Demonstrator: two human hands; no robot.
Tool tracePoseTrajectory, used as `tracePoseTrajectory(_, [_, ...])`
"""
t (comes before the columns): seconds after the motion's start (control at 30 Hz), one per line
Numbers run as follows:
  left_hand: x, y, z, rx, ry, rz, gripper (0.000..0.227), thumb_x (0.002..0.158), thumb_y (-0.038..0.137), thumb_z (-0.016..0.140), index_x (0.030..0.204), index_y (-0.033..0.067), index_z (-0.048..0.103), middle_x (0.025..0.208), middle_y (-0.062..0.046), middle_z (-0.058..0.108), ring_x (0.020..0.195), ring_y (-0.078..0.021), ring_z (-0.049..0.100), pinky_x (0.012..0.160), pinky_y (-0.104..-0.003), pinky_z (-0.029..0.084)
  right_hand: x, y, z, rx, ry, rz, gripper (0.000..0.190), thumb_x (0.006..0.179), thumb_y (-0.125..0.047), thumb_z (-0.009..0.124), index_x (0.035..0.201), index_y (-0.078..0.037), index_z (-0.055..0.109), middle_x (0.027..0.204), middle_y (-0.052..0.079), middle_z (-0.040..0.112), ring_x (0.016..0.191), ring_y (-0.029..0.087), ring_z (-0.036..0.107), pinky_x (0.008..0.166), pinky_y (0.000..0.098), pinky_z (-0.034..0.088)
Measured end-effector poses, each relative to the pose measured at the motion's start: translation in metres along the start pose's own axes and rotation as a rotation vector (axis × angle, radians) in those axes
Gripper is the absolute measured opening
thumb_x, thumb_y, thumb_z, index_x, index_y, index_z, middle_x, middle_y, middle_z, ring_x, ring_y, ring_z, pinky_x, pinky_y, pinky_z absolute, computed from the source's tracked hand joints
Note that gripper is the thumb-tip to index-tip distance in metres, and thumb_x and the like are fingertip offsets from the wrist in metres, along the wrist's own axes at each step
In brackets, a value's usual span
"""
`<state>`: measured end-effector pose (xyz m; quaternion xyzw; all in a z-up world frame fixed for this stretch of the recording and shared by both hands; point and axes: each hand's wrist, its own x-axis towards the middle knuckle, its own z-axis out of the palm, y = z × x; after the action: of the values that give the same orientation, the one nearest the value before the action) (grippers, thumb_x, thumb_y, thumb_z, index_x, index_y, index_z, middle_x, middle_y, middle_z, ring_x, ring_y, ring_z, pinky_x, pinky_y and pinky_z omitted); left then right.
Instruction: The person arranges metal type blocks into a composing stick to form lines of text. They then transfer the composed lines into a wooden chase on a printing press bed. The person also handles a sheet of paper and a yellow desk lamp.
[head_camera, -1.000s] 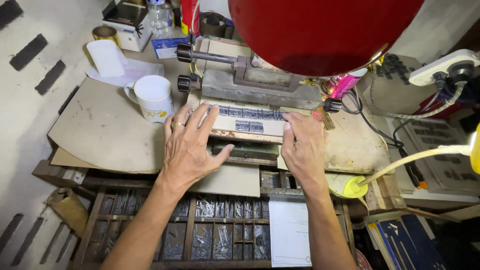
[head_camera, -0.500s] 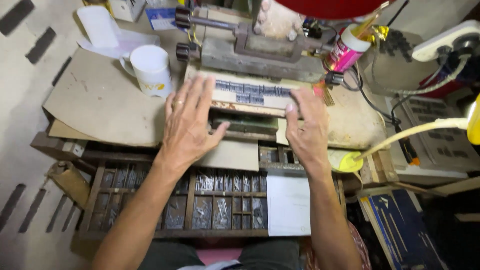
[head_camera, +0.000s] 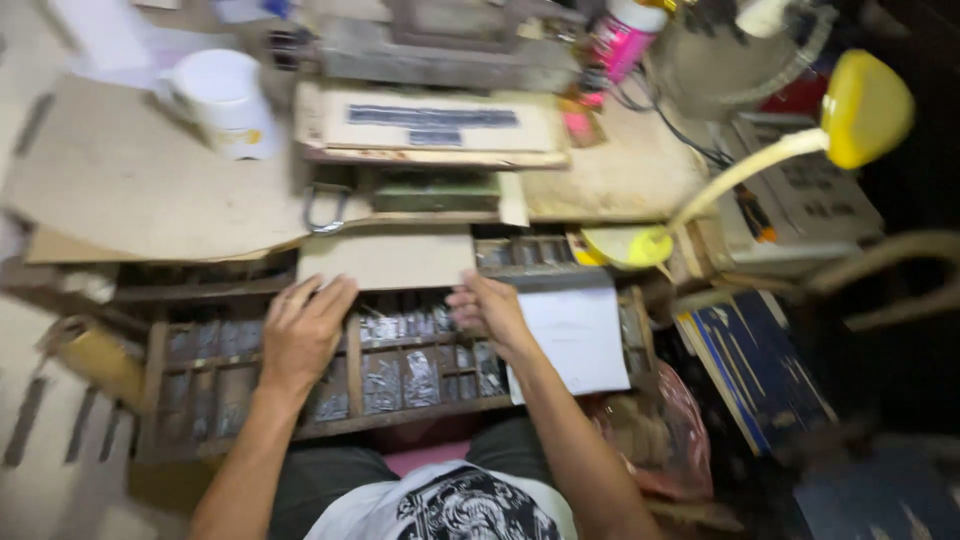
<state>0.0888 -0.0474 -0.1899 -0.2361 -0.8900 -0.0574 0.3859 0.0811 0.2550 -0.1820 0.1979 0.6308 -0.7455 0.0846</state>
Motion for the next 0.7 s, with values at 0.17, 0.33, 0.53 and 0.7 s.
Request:
tracePoseTrajectory(0.17, [0.005,0.039,-0.075,-0.184,0.103,0.129,0.031,0.096,0.004,0.064,0.120,0.0141,0.080,0.121,0.000,0.077,0.100,-0.0211,0.072,0.094,-0.036,0.054,-0.057,0.025,-0.012,0.083,-0.147,-0.007,0.026,0.094,-0.021,0.064,0.089,0.003,0.074,0.079,0.017,0.076,0.057,0.015,0.069,0.046,0.0201,0.050])
tracePoseTrajectory(0.33, [-0.041,0.049,-0.099,-0.194,-0.029,-0.287,0.036,0.100,0.018,0.075,0.121,-0.0121,0.078,0.096,-0.025,0.073,0.078,-0.0372,0.067,0.080,-0.046,0.057,-0.141,0.032,-0.049,-0.028,-0.451,0.121,0.028,0.103,-0.022,0.063,0.103,0.006,0.070,0.090,0.017,0.076,0.073,0.020,0.073,0.059,0.0219,0.057])
tracePoseTrajectory(0.53, [-0.067,0.075,-0.070,-1.393,0.002,-1.650,0.033,0.097,0.025,0.067,0.129,0.0185,0.069,0.116,-0.003,0.075,0.081,-0.0149,0.072,0.056,-0.023,0.062,-0.161,0.030,-0.062,0.187,-0.296,0.209,0.027,0.102,-0.027,0.067,0.106,-0.002,0.056,0.091,0.024,0.074,0.084,0.024,0.075,0.076,0.0260,0.062])
tracePoseTrajectory(0.7, [-0.107,0.049,-0.070,-1.540,-0.545,-1.342,0.057,0.107,0.028,0.046,0.152,-0.0077,0.049,0.122,-0.028,0.064,0.083,-0.0280,0.051,0.062,-0.035,0.034,-0.231,0.006,-0.105,0.231,-0.203,0.116,0.036,0.098,-0.021,0.068,0.114,0.011,0.063,0.098,0.025,0.073,0.081,0.024,0.076,0.074,0.0248,0.065])
